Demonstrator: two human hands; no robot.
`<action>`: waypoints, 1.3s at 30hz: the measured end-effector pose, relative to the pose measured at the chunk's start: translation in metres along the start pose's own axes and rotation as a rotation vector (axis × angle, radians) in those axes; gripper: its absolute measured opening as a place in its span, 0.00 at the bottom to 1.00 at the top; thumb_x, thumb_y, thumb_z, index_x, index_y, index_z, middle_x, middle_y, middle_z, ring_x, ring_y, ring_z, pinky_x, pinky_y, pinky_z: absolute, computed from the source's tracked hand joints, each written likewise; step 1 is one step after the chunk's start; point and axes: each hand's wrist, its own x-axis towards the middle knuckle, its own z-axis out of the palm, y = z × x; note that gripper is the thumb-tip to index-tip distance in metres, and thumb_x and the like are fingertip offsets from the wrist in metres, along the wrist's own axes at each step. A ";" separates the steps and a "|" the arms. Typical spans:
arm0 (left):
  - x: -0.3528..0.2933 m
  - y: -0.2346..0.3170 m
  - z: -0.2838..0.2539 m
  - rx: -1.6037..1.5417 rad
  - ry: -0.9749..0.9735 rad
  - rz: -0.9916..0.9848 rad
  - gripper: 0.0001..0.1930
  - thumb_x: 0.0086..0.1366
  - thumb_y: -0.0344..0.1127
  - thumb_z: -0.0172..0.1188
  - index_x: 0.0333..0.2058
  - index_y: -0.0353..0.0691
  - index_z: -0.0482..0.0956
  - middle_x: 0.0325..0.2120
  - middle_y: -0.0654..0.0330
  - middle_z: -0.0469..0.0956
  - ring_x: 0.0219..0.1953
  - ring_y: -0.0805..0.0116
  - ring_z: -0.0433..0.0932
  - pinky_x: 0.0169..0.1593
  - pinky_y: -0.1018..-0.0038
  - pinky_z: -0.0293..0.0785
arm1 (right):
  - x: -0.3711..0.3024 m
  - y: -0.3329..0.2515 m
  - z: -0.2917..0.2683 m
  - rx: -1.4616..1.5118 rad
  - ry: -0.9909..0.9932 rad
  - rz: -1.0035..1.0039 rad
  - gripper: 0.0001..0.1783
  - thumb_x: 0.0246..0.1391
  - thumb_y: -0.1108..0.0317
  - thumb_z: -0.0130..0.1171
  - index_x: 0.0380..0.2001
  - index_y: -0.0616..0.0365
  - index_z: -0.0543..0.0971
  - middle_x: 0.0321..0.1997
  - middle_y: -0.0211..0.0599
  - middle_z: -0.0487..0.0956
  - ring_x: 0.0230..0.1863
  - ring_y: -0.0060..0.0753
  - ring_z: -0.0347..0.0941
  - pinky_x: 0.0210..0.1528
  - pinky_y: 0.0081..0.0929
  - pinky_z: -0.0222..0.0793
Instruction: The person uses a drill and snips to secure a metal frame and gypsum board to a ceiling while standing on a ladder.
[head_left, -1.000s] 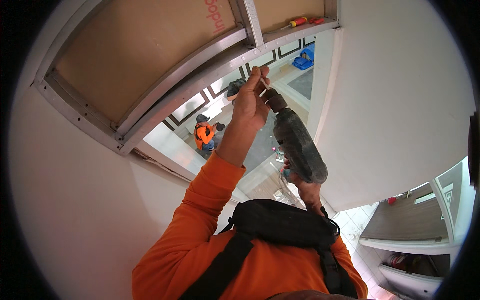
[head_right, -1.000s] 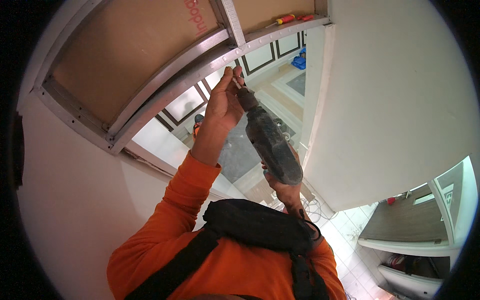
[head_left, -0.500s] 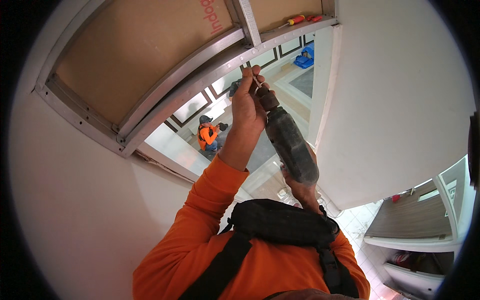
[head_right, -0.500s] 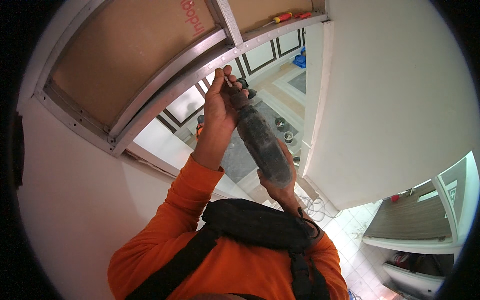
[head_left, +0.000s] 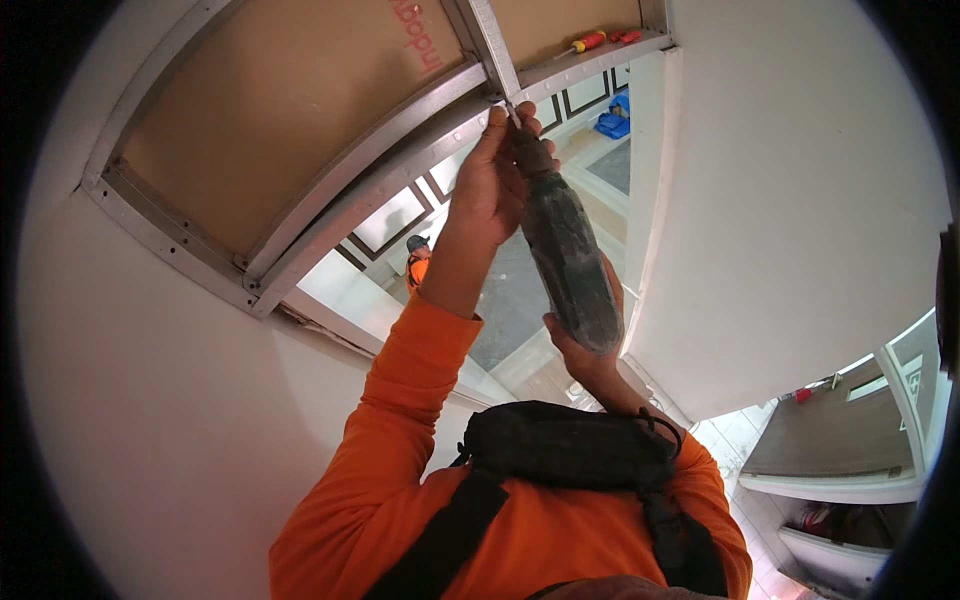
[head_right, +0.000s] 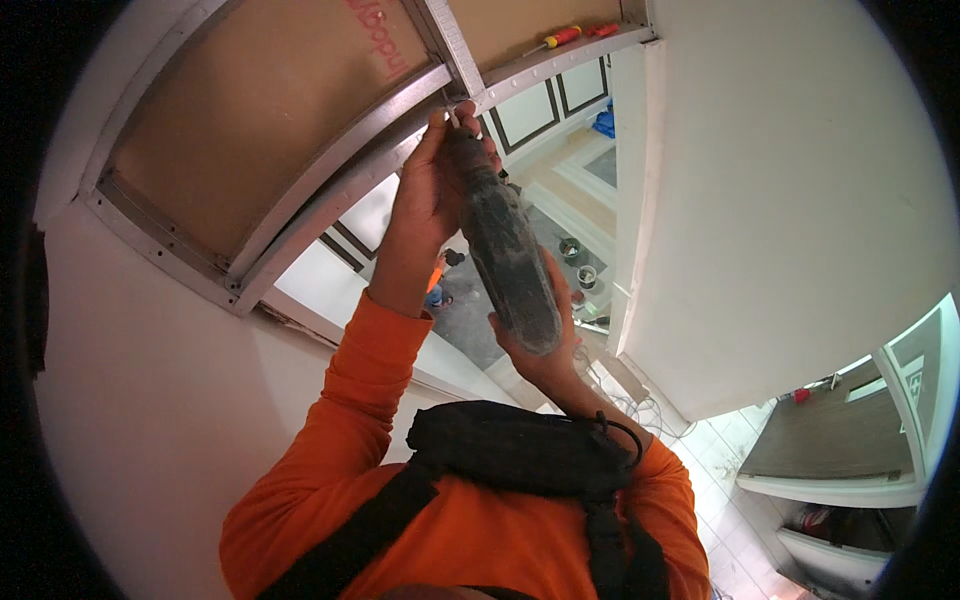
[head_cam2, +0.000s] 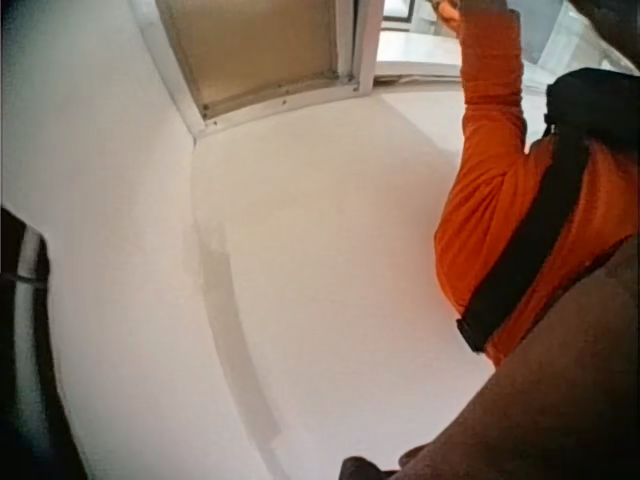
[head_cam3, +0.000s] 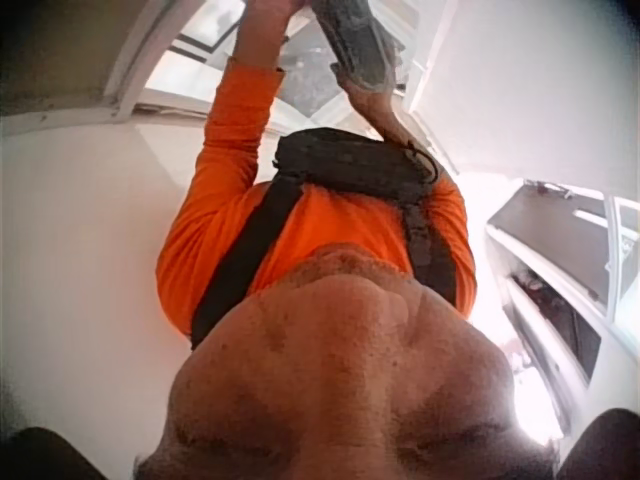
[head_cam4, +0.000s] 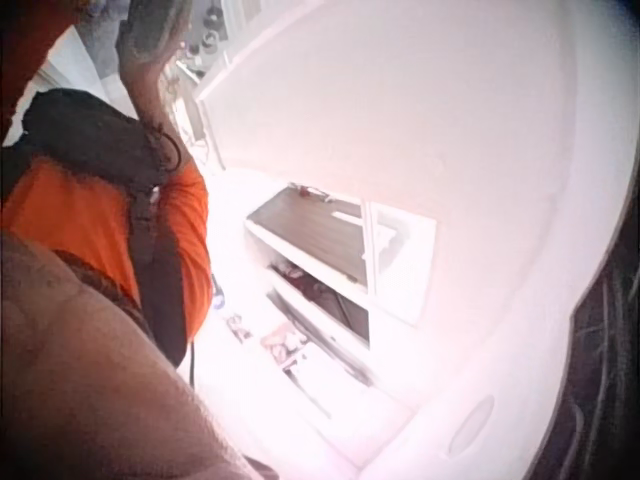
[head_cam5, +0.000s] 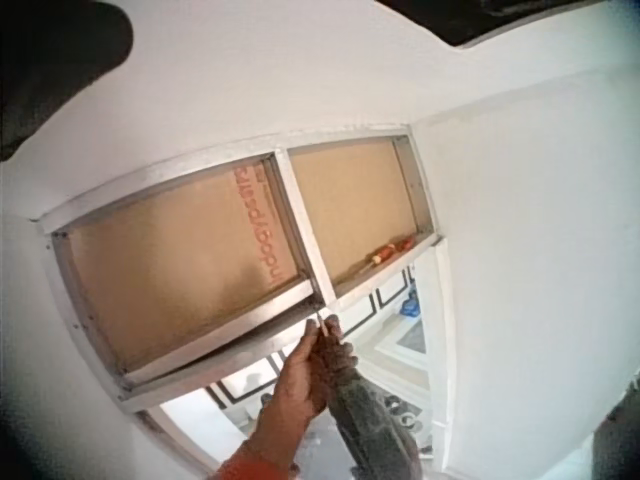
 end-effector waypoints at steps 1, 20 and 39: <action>-0.002 0.007 0.001 0.078 0.066 0.025 0.23 0.70 0.54 0.52 0.49 0.40 0.75 0.38 0.61 0.78 0.40 0.64 0.77 0.46 0.64 0.76 | 0.004 0.000 0.006 0.014 0.018 -0.053 0.54 0.40 0.76 0.71 0.68 0.58 0.52 0.67 0.46 0.61 0.68 0.40 0.60 0.68 0.37 0.58; -0.140 0.030 -0.039 0.654 0.456 0.662 0.37 0.54 0.40 0.71 0.59 0.32 0.65 0.52 0.52 0.73 0.52 0.61 0.76 0.55 0.69 0.74 | 0.070 -0.024 0.140 -0.080 -0.400 -0.477 0.66 0.40 0.70 0.73 0.72 0.59 0.36 0.70 0.63 0.50 0.70 0.66 0.50 0.70 0.51 0.50; -0.119 0.130 -0.050 0.658 0.422 0.517 0.30 0.61 0.50 0.64 0.52 0.31 0.71 0.38 0.51 0.77 0.32 0.59 0.80 0.43 0.59 0.80 | 0.266 0.063 0.169 -0.652 -0.129 -0.818 0.17 0.55 0.59 0.57 0.42 0.58 0.77 0.46 0.42 0.75 0.56 0.48 0.68 0.62 0.41 0.63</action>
